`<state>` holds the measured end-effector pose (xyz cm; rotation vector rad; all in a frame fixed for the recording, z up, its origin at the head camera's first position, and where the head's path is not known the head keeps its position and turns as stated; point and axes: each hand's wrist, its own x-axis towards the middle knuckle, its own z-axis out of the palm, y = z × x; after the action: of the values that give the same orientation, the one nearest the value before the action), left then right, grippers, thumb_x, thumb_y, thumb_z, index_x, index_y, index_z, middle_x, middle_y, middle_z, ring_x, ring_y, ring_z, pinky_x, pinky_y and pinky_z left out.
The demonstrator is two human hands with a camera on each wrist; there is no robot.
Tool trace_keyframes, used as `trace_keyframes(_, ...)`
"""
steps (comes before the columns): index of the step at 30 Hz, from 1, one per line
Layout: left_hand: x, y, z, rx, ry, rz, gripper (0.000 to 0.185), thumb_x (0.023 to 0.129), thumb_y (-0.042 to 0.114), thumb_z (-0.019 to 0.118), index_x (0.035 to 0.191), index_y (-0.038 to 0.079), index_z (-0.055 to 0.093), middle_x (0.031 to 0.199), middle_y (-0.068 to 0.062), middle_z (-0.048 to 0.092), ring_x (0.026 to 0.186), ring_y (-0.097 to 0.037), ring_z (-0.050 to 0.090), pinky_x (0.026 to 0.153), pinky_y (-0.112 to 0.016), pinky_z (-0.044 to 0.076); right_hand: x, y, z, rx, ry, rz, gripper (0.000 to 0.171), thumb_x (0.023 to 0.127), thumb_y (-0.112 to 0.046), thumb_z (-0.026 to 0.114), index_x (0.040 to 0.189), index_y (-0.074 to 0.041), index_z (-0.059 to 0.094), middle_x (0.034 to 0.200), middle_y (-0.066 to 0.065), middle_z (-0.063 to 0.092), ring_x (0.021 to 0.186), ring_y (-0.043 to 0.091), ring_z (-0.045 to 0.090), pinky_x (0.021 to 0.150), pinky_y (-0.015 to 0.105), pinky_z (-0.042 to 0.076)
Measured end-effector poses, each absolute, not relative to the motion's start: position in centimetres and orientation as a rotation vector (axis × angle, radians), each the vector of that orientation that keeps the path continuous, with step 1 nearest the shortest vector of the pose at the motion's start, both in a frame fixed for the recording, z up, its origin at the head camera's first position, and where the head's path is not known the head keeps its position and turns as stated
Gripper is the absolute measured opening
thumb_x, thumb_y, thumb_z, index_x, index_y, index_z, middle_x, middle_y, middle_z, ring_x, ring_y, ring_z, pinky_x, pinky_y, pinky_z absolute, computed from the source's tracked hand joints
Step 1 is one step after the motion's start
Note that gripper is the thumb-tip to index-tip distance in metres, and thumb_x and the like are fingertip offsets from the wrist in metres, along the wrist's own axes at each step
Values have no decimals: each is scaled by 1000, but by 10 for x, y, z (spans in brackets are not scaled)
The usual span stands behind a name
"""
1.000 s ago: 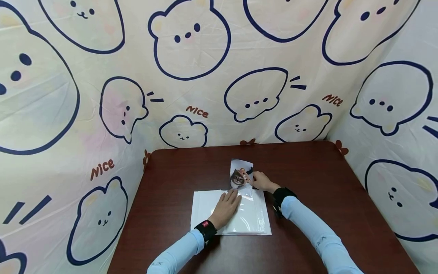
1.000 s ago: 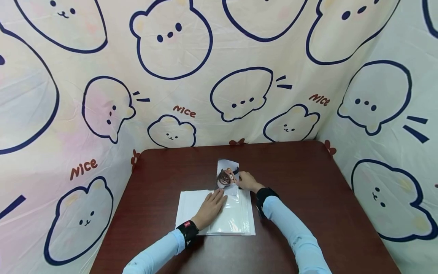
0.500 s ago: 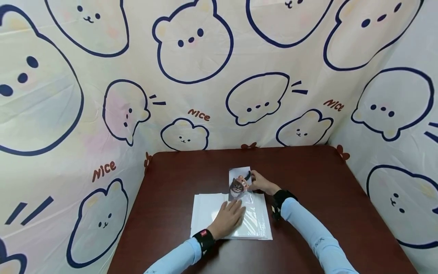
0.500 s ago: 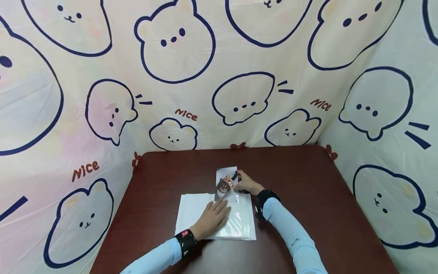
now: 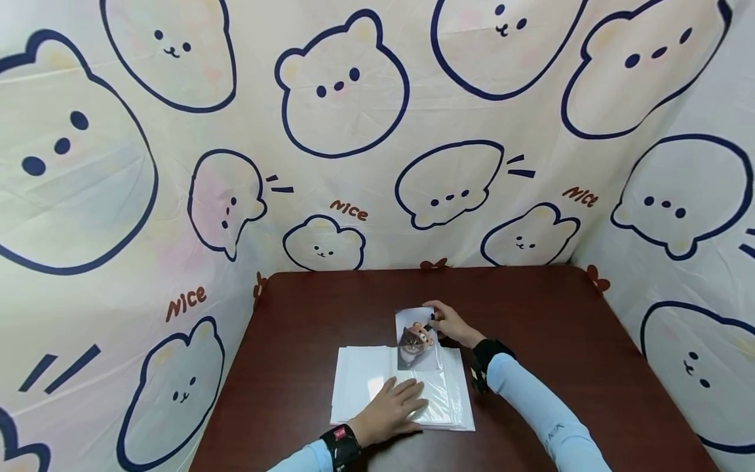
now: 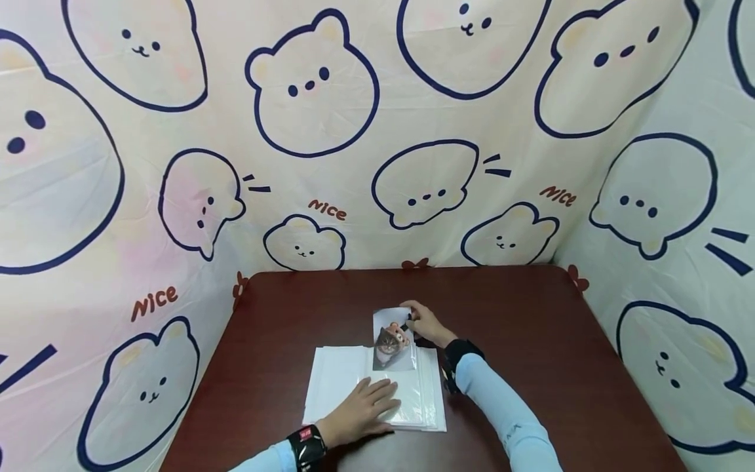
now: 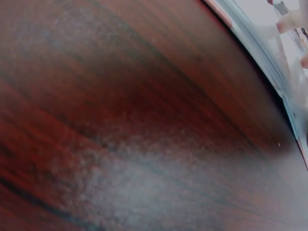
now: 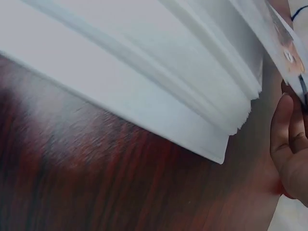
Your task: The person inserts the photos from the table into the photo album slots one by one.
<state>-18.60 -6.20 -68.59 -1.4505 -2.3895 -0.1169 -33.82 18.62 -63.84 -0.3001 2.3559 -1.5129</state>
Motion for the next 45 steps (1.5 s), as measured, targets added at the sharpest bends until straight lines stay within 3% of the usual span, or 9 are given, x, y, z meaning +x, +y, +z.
trace_keyframes(6,-186,-66,-685,-1465,-2379,-198,52,86,53,64,128,22,59,142,-8,50,132,-25,45,97,-52,44,-326,183,-636,-483,2373,-1447,36,96,1,49,131,1,51,70,2,46,62,22,51,54,34,48)
trace_keyframes(15,-187,-65,-685,-1420,-2411,-189,54,87,55,61,131,24,56,146,-6,46,135,-24,41,98,-51,43,-319,185,-633,-525,2424,-1292,24,95,-2,52,112,-3,68,82,8,59,63,16,49,54,27,43)
trace_keyframes(21,-186,-65,-686,-1416,-2416,-189,53,86,55,62,129,25,57,145,-7,46,134,-25,42,98,-51,43,-312,184,-633,-588,2406,-1226,25,96,-3,51,117,0,63,99,16,63,72,17,51,59,28,44)
trace_keyframes(26,-185,-65,-688,-1419,-2439,-204,52,88,55,60,130,26,55,146,-6,45,136,-25,40,99,-51,42,-302,178,-636,-708,2415,-1182,25,97,-5,52,120,-3,63,117,15,63,98,28,57,81,41,48)
trace_keyframes(28,-185,-65,-689,-1418,-2441,-214,52,88,54,60,131,26,54,147,-6,44,136,-25,40,100,-52,42,-298,175,-638,-731,2423,-1190,26,96,-5,54,120,-3,63,122,15,62,112,33,55,92,49,44)
trace_keyframes(31,-185,-64,-691,-1418,-2434,-228,51,89,54,59,131,25,54,147,-7,44,136,-25,39,100,-52,41,-294,173,-640,-738,2443,-1223,30,95,-5,57,125,-2,59,127,17,59,123,39,49,98,58,38)
trace_keyframes(38,-186,-65,-691,-1412,-2413,-212,50,88,54,59,130,26,56,146,-7,45,136,-25,40,100,-52,41,-294,174,-644,-689,2444,-1257,29,95,-5,56,123,-2,60,125,18,59,121,39,49,97,59,39)
trace_keyframes(45,-186,-64,-692,-1405,-2416,-194,49,90,55,57,130,27,54,147,-6,44,136,-25,41,102,-50,40,-290,176,-645,-682,2424,-1277,23,97,-5,53,116,-4,65,115,12,65,112,33,57,93,50,45)
